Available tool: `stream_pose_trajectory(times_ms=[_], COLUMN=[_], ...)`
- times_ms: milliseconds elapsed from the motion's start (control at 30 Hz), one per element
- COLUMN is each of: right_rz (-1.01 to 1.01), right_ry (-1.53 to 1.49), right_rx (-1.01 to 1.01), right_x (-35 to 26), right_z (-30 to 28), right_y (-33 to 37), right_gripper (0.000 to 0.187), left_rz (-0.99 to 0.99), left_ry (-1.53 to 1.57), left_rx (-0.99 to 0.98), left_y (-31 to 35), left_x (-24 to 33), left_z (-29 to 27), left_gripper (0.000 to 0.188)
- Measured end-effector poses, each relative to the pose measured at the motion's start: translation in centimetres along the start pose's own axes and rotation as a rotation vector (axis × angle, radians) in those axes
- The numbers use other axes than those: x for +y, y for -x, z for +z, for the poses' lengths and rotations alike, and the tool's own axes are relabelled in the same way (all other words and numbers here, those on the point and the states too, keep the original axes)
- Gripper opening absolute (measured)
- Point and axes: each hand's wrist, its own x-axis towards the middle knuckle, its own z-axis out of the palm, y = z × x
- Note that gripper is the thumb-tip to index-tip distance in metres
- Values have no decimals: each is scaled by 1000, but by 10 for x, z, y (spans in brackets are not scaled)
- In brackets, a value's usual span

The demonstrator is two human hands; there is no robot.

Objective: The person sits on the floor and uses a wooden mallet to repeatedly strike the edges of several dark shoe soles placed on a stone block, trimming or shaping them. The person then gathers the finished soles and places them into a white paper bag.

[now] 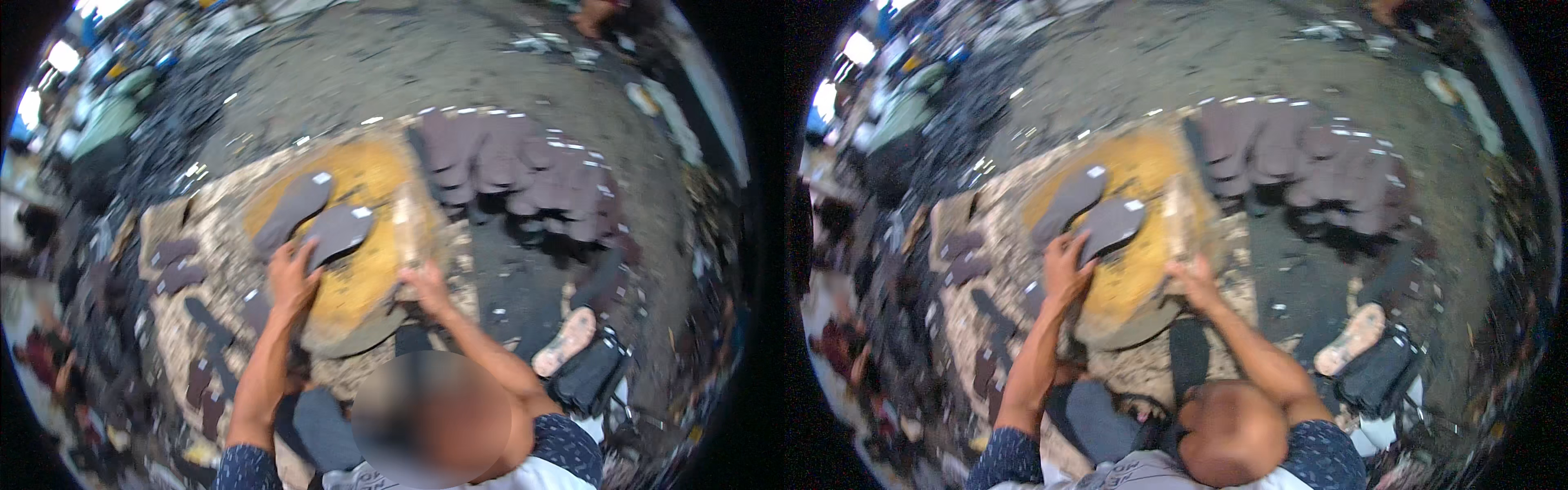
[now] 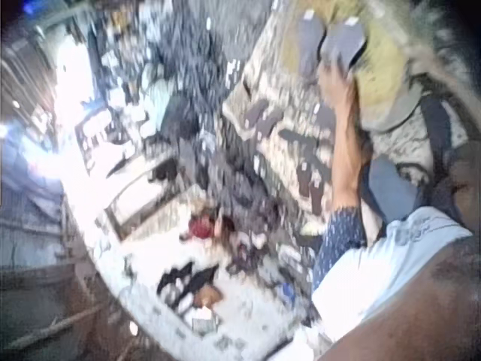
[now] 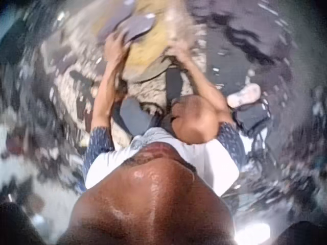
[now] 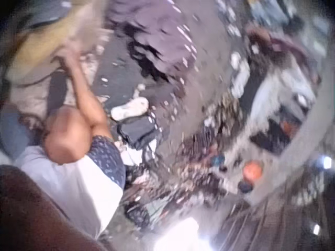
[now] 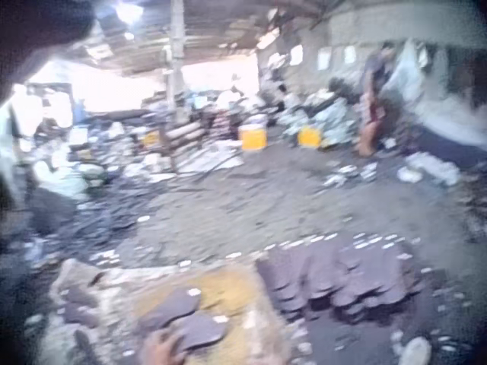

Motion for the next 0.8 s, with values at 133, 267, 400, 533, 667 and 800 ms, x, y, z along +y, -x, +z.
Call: stream_pose_trajectory(times_ms=[133,267,400,533,667,800], right_rz=[-57,-232,-158,-197,-224,-247], right_ry=[-41,-144,150,437,119,-212], right_rx=[-31,-77,-76,-173,-163,-280], right_x=[-17,-27,-56,-68,-77,-36], right_z=[-7,-13,-9,16,17,38], right_y=[9,21,40,35,41,31], right_gripper=[77,82,84,91,79,54], left_rz=[60,173,183,55,-536,-530], left_ry=[19,46,171,570,1186,1226], left_rx=[167,-1,-65,-315,-220,-20], left_y=[23,68,63,59,49,48], left_x=[35,41,96,116,118,132], left_z=[-3,9,-3,9,3,23], left_gripper=[57,55,49,28,22,26])
